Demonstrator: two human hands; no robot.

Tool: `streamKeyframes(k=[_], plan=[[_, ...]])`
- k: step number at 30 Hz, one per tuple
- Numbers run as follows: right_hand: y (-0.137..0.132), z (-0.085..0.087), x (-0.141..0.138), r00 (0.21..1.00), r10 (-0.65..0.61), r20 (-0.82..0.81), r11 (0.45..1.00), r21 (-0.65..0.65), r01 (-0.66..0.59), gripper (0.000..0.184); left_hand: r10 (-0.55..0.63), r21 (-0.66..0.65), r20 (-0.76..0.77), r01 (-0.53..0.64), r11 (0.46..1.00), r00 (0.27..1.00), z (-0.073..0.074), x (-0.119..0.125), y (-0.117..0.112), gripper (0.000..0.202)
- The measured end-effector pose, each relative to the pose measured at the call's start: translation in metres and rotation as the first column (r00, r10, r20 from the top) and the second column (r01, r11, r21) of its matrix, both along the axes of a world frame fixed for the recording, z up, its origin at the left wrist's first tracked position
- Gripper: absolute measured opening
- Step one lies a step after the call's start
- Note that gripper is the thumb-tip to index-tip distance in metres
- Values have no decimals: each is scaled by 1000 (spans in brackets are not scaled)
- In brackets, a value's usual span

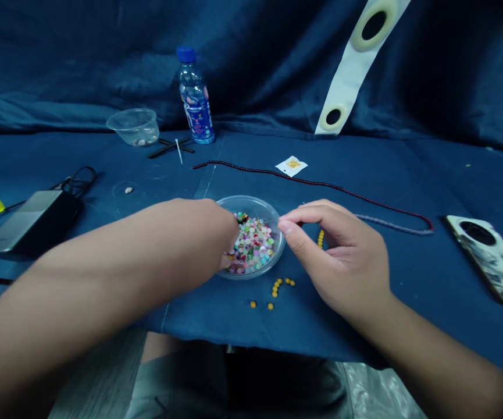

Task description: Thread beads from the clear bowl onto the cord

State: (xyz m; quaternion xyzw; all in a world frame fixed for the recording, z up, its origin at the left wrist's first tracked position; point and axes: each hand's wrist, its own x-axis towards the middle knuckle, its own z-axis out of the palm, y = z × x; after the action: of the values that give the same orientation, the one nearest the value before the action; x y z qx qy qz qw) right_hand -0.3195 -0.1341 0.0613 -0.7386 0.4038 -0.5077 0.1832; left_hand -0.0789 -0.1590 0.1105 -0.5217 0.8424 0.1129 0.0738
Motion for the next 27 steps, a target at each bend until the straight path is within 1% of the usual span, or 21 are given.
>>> streamKeyframes(k=[1,2,3,4,6,7,8,9,10,11,12,13,14,17,19,22,25,27], plan=[[0,0,0,1000,-2,5,1000,4,2,12,-5,44,160,-2,999,987,7,-10,1,4],[-1,0,1,1000,-4,10,1000,7,4,12,-32,66,238,17,998,971,12,-18,1,12],[-1,-1,1,1000,-4,12,1000,8,4,12,-37,91,292,10,996,956,16,-24,1,15],[-2,-1,1,1000,-6,13,1000,8,6,12,-43,98,300,13,995,953,18,-27,0,16],[-2,-1,0,1000,-15,14,1000,10,15,13,-47,121,275,14,993,960,21,-25,-4,17],[-2,-1,0,1000,-19,16,1000,11,19,13,-57,124,225,29,992,973,21,-20,-6,17],[-3,-1,-1,1000,-24,18,1000,13,24,13,-74,121,141,57,991,987,20,-14,-9,17],[-3,-1,-1,999,-30,22,999,12,30,13,-95,110,15,93,990,995,18,-7,-11,15],[-3,-1,-2,999,-37,26,999,10,36,13,-125,89,-148,139,986,981,15,1,-14,12],[-3,-1,-2,999,-45,27,999,5,45,13,-144,66,-305,172,983,941,12,8,-16,12],[-3,-2,-2,998,-56,27,998,-1,56,13,-146,51,-435,186,981,889,7,14,-17,17],[-3,-2,-3,997,-67,29,998,-10,67,13,-141,25,-529,182,983,837,2,20,-18,20],[-4,-2,-2,997,-75,31,997,-21,76,13,-136,-7,-590,164,986,796,-4,23,-18,23],[-3,-3,-1,995,-89,38,994,-56,91,12,-160,-129,-686,98,987,710,-20,27,-17,22],[-3,-3,-1,995,-95,33,992,-76,97,12,-194,-190,-738,77,979,647,-28,24,-15,18],[-2,-3,-1,993,-112,35,989,-94,115,13,-247,-238,-790,91,967,560,-34,18,-13,11],[0,-4,-1,990,-125,67,986,-101,131,12,-291,-266,-808,122,956,512,-36,13,-11,3],[2,-5,-2,988,-123,92,986,-101,132,12,-301,-276,-830,123,953,470,-38,12,-10,4]])
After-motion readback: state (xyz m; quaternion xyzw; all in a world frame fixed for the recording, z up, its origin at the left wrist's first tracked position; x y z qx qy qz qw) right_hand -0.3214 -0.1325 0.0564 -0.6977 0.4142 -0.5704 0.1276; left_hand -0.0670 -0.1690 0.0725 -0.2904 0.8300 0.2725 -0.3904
